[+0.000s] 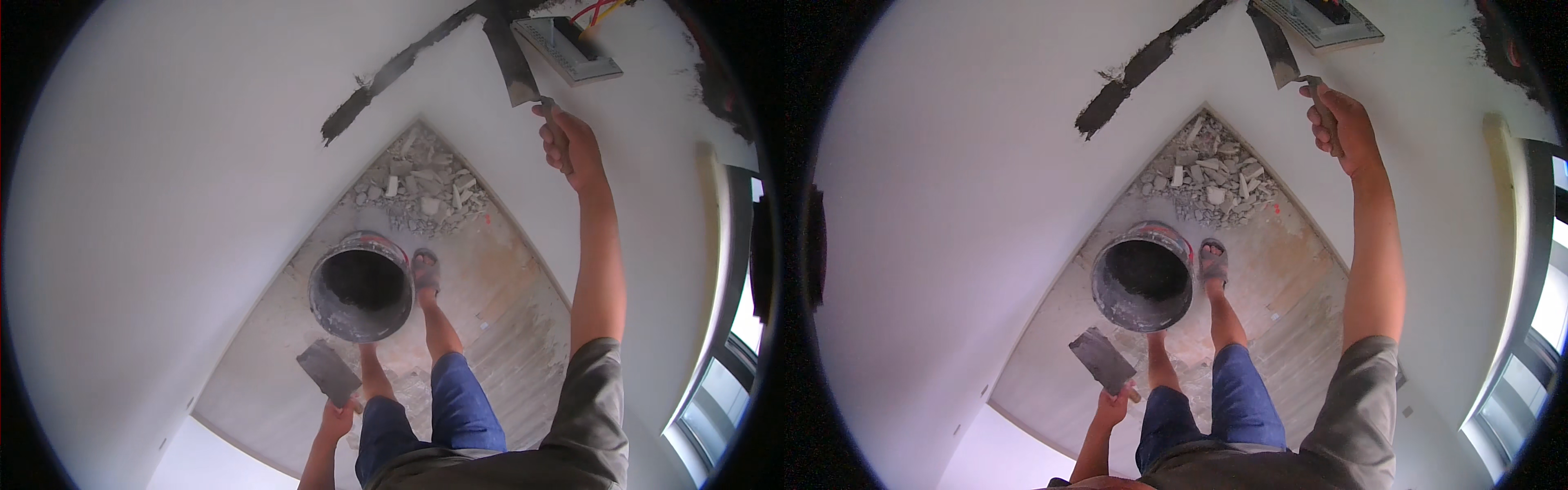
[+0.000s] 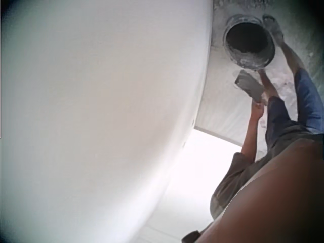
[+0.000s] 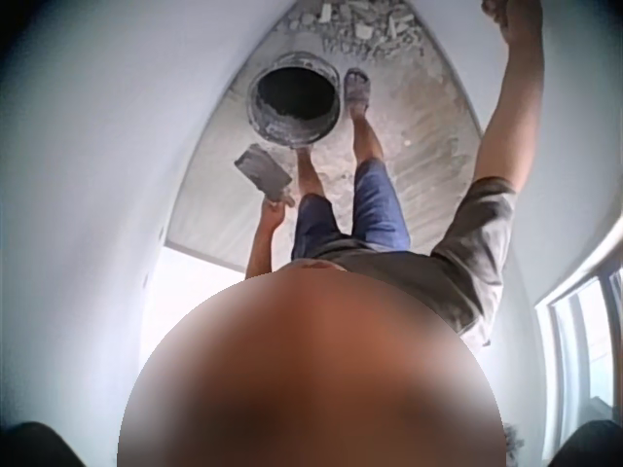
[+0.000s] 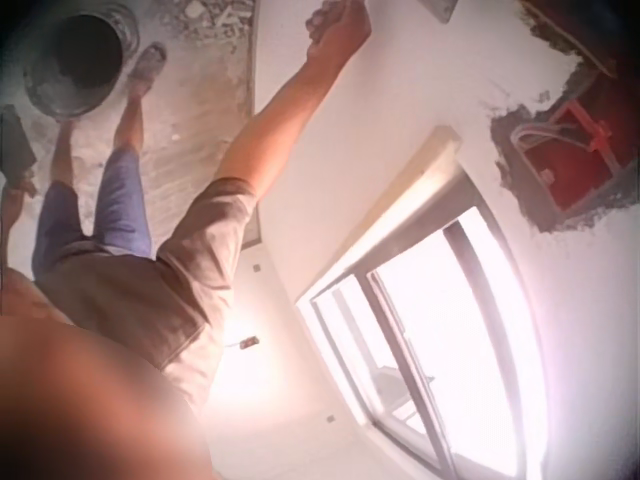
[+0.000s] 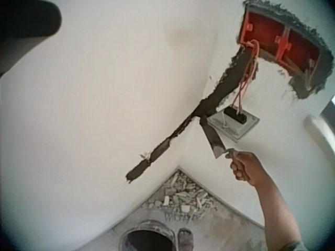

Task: Filling wall grooves and gaps around electrical boxes with plaster using a trowel.

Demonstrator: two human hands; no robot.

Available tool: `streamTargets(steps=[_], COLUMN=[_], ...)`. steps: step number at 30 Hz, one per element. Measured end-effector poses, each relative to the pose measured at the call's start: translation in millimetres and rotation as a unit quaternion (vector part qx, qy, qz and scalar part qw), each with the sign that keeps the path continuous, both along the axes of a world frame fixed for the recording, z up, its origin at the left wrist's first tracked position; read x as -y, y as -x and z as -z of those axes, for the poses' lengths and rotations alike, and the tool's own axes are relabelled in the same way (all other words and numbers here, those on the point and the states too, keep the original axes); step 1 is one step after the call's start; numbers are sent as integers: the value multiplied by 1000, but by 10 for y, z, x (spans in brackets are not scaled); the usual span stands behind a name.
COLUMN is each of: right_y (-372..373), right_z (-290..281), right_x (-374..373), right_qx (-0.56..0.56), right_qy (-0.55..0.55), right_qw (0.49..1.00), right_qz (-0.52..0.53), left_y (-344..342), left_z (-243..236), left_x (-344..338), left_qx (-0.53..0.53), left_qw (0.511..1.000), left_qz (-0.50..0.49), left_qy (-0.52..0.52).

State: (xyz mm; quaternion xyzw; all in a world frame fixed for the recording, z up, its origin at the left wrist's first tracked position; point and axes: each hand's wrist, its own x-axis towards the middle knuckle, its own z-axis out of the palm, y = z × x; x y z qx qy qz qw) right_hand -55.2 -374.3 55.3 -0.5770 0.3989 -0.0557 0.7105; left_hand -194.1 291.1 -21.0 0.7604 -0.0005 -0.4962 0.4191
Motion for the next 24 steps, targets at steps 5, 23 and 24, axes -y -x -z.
streamTargets(steps=[5,23,24], right_y=[-21,-534,-594], right_z=[66,-264,-260], right_x=[110,-855,-949], right_qx=[-7,5,4], right_qy=[-10,-16,-13], right_qw=[1000,996,996], right_qz=[-7,82,84], left_y=[33,-100,-80], left_z=[8,-150,-135], left_x=[207,558,579], left_qx=[5,4,3], left_qw=[998,1000,1000], left_qz=[13,10,11], left_qy=[54,13,16])
